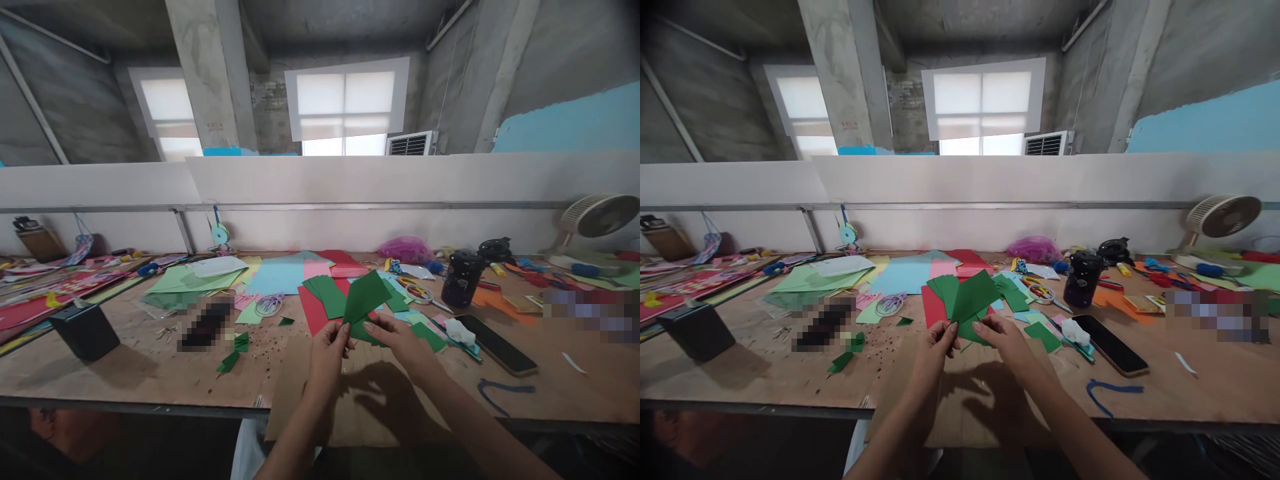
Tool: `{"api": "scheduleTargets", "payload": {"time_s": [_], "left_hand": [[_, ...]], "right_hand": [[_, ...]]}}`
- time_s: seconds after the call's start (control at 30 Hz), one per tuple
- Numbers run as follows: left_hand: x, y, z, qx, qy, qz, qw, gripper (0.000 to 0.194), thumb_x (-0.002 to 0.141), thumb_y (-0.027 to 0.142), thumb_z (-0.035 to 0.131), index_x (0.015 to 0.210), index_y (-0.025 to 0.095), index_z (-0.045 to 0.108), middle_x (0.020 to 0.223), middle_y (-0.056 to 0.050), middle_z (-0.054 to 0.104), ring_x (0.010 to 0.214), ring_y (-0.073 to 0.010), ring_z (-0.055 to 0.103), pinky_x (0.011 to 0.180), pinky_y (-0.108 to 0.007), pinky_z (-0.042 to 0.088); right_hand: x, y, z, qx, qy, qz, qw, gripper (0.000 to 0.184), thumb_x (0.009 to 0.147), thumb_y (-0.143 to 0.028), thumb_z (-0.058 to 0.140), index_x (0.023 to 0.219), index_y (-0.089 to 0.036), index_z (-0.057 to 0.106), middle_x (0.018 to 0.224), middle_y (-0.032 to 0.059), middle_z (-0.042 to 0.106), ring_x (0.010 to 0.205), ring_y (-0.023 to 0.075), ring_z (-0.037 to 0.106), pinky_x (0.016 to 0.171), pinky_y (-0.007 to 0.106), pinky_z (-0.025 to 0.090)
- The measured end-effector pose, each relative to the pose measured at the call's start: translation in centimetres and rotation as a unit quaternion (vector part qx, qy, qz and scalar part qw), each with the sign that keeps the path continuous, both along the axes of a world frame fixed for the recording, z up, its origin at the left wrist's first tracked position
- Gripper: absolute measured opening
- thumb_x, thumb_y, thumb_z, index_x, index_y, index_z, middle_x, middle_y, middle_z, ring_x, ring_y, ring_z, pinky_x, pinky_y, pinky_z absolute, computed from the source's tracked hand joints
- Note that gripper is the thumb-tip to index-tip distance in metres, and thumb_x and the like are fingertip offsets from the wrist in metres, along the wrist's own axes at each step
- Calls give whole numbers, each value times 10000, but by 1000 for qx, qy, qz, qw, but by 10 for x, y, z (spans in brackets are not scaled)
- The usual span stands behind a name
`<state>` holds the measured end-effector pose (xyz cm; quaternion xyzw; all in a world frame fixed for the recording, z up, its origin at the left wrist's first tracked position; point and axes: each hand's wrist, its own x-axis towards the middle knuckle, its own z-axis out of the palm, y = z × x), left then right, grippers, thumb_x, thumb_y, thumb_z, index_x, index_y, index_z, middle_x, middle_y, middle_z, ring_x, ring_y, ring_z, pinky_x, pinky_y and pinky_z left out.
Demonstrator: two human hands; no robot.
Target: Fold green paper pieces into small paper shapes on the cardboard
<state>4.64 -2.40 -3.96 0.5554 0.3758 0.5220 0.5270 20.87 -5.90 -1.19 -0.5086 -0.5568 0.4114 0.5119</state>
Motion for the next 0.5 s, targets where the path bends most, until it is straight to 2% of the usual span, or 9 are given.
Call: {"api": "scheduleTargets", "payload": {"time_s": [0.17,0.5], "left_hand": [[6,-3,-9,-1,-34,-8,999,369,777,500,606,641,165,529,561,7,559,479,-87,429,482,-208,331],[7,-5,-16,-11,-58,-18,998,340,787,465,619,659,157,553,571,2,578,484,-83,454,501,-203,355]], "right_hand": [[-7,10,-10,11,37,-35,999,361,660,-490,725,608,-166,574,617,-34,462,605,119,408,581,256,325],[-2,8,-17,4,30,-36,999,344,677,-468,719,609,-170,561,595,-44,441,581,110,371,558,250,282]]}}
